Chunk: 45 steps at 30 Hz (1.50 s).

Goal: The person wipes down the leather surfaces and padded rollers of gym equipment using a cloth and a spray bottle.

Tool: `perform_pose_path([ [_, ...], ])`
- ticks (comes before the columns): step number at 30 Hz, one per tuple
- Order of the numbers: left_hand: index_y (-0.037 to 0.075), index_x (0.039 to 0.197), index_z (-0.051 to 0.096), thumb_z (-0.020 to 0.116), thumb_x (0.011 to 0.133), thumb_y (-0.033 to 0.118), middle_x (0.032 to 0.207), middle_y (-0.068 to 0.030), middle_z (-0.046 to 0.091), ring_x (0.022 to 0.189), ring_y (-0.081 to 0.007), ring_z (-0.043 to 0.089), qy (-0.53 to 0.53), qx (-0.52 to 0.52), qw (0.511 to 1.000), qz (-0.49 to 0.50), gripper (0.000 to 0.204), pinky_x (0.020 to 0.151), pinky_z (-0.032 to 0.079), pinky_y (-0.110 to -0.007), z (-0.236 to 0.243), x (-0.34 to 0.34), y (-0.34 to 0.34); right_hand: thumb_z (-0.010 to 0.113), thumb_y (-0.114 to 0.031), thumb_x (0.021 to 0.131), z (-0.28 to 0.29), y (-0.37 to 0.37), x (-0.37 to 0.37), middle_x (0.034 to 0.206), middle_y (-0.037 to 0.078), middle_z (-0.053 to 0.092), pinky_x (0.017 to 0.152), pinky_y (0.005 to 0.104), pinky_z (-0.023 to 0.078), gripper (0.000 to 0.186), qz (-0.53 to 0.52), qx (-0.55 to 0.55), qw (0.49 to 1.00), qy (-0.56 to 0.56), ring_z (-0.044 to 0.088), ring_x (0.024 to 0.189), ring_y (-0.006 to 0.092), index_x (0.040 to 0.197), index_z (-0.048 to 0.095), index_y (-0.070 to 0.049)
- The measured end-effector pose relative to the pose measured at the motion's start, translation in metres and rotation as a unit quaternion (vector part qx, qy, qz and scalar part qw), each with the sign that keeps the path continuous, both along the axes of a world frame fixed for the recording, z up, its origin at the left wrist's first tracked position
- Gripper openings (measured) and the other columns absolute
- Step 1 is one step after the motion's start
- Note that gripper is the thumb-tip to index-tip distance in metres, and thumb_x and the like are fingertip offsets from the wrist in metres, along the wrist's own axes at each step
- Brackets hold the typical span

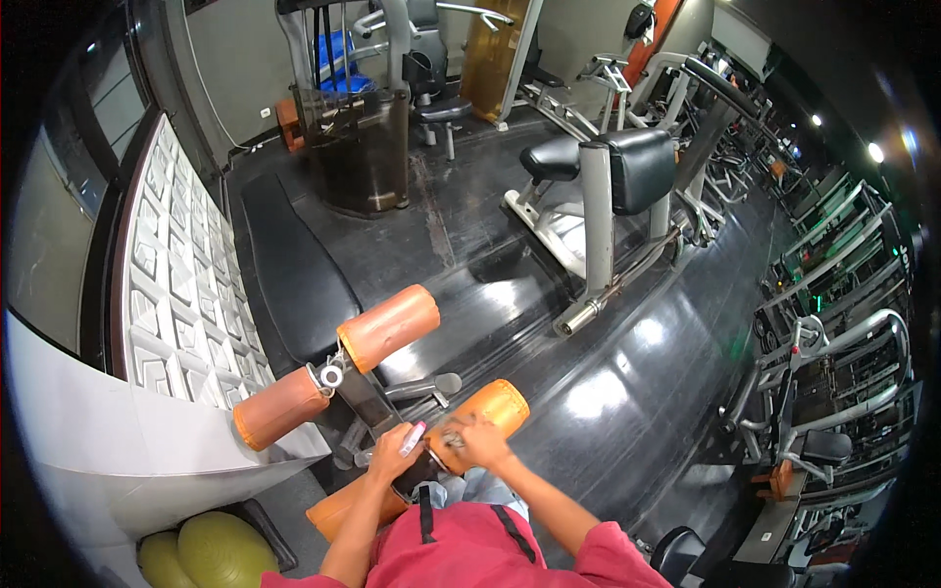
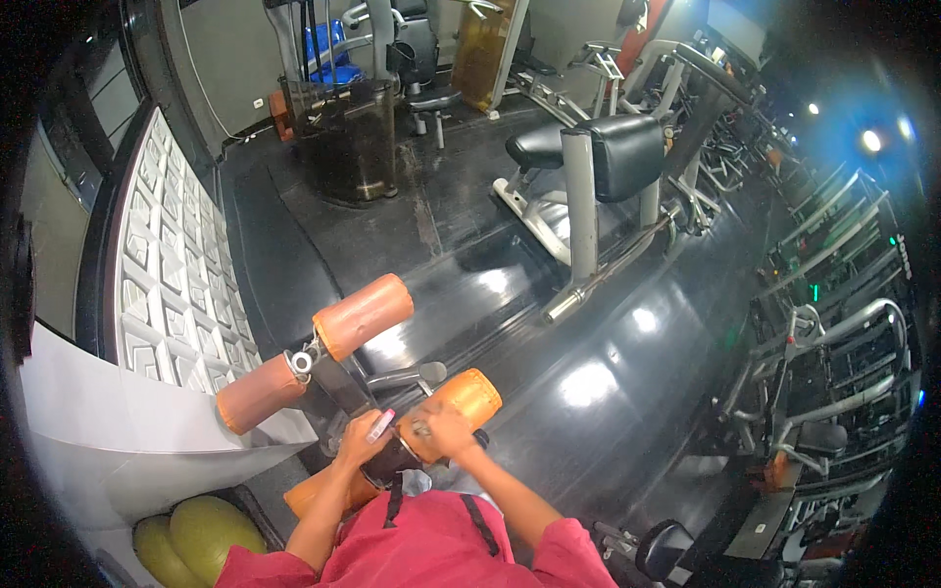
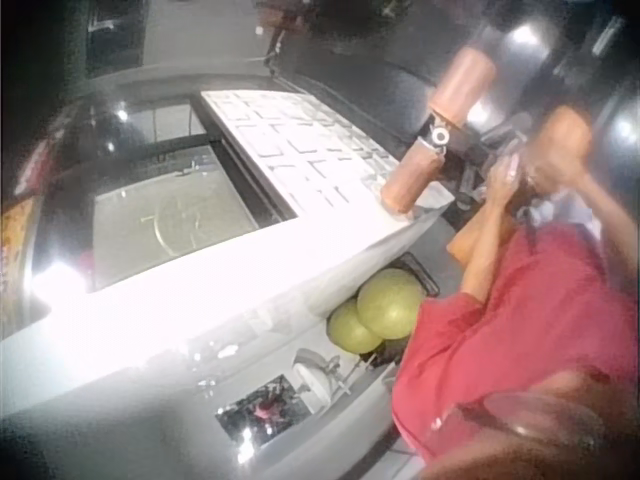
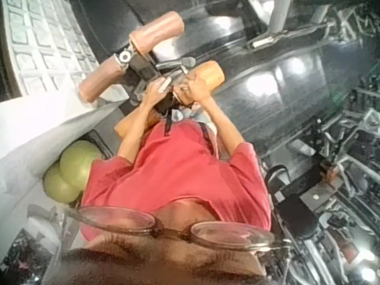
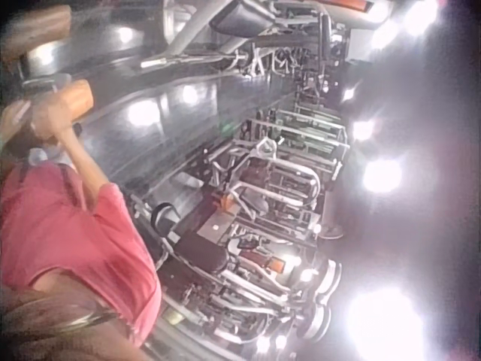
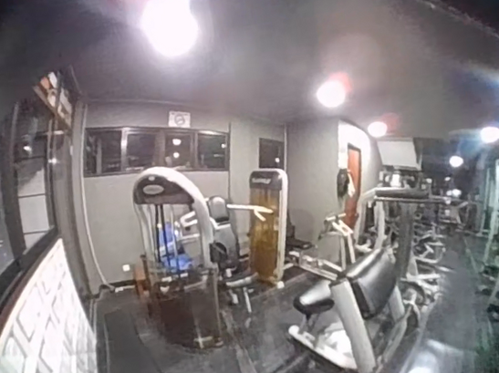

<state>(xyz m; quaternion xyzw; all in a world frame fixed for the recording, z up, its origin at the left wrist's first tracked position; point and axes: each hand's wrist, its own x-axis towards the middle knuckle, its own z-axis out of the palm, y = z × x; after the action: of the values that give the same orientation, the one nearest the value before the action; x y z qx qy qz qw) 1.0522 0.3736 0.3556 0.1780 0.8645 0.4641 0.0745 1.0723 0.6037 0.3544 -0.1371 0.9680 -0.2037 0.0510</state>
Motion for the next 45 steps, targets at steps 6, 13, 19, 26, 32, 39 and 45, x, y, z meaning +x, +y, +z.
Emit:
perform_pose_path([
  [6,0.004,0.093,0.062,0.08,0.08,0.031,0.086,-0.0189,0.063,0.083,-0.043,0.063,-0.004,-0.016,1.0,-0.015,0.034,0.07,0.049,-0.049,0.009,-0.003,0.005,0.074,-0.024,0.075,0.022,0.066,-0.033,0.112,-0.001,0.069,0.084,0.0447,0.057,0.027,-0.138,0.029,0.99,0.01,0.06,0.104,0.031,0.102,0.074,-0.023],
  [13,0.004,0.093,0.061,0.077,0.082,0.026,0.085,-0.0186,0.062,0.082,-0.0429,0.063,0.036,-0.003,0.999,-0.017,0.03,0.069,0.049,-0.048,-0.006,-0.008,0.005,0.075,-0.021,0.071,-0.013,-0.015,-0.001,0.112,0.005,0.068,0.095,0.0461,0.054,0.033,-0.096,0.057,0.993,0.038,0.057,0.11,0.0402,0.104,0.074,-0.019],
  [19,0.003,0.09,0.057,0.075,0.083,0.024,0.083,-0.0205,0.06,0.08,-0.0444,0.061,-0.024,0.017,0.999,-0.026,0.028,0.067,0.047,-0.05,0.002,-0.017,0.004,0.077,-0.022,0.07,0.006,-0.003,0.008,0.113,0.001,0.068,0.096,0.0444,0.053,0.033,-0.044,-0.016,0.999,-0.017,0.058,0.11,0.0361,0.103,0.074,-0.021],
  [26,0.005,0.092,0.06,0.078,0.082,0.039,0.084,-0.0164,0.062,0.081,-0.0403,0.063,0.028,-0.001,0.995,-0.091,0.04,0.069,0.05,-0.048,0.006,-0.012,0.021,0.075,-0.02,0.074,0.034,0.086,-0.034,0.117,0.002,0.068,0.094,0.0413,0.053,0.028,-0.244,0.004,0.97,-0.009,0.059,0.104,0.0316,0.102,0.074,-0.02],
  [32,0.006,0.096,0.06,0.08,0.078,0.045,0.084,-0.0149,0.064,0.081,-0.0393,0.065,0.022,-0.059,0.994,-0.093,0.046,0.069,0.051,-0.048,0.003,-0.008,0.022,0.074,-0.02,0.077,0.025,0.046,-0.009,0.12,0.004,0.067,0.094,0.0424,0.052,0.029,-0.339,-0.023,0.939,0.051,0.057,0.105,0.0347,0.106,0.075,-0.017],
  [39,0.008,0.098,0.059,0.082,0.078,0.036,0.085,-0.0178,0.068,0.082,-0.0409,0.066,-0.029,-0.055,0.987,-0.146,0.042,0.069,0.05,-0.049,0.007,-0.023,0.013,0.08,-0.027,0.072,0.005,-0.029,0.043,0.121,0.004,0.065,0.097,0.0466,0.053,0.041,-0.201,-0.042,0.979,0.007,0.054,0.119,0.0363,0.113,0.073,-0.022],
  [45,0.008,0.1,0.059,0.078,0.08,0.031,0.083,-0.0195,0.068,0.08,-0.0419,0.066,-0.054,-0.011,0.986,-0.157,0.036,0.067,0.049,-0.049,-0.004,-0.025,-0.001,0.08,-0.023,0.07,0.006,-0.021,0.044,0.123,0.0,0.064,0.097,0.0436,0.052,0.04,-0.07,-0.077,0.994,0.031,0.057,0.115,0.0308,0.109,0.072,-0.026],
])
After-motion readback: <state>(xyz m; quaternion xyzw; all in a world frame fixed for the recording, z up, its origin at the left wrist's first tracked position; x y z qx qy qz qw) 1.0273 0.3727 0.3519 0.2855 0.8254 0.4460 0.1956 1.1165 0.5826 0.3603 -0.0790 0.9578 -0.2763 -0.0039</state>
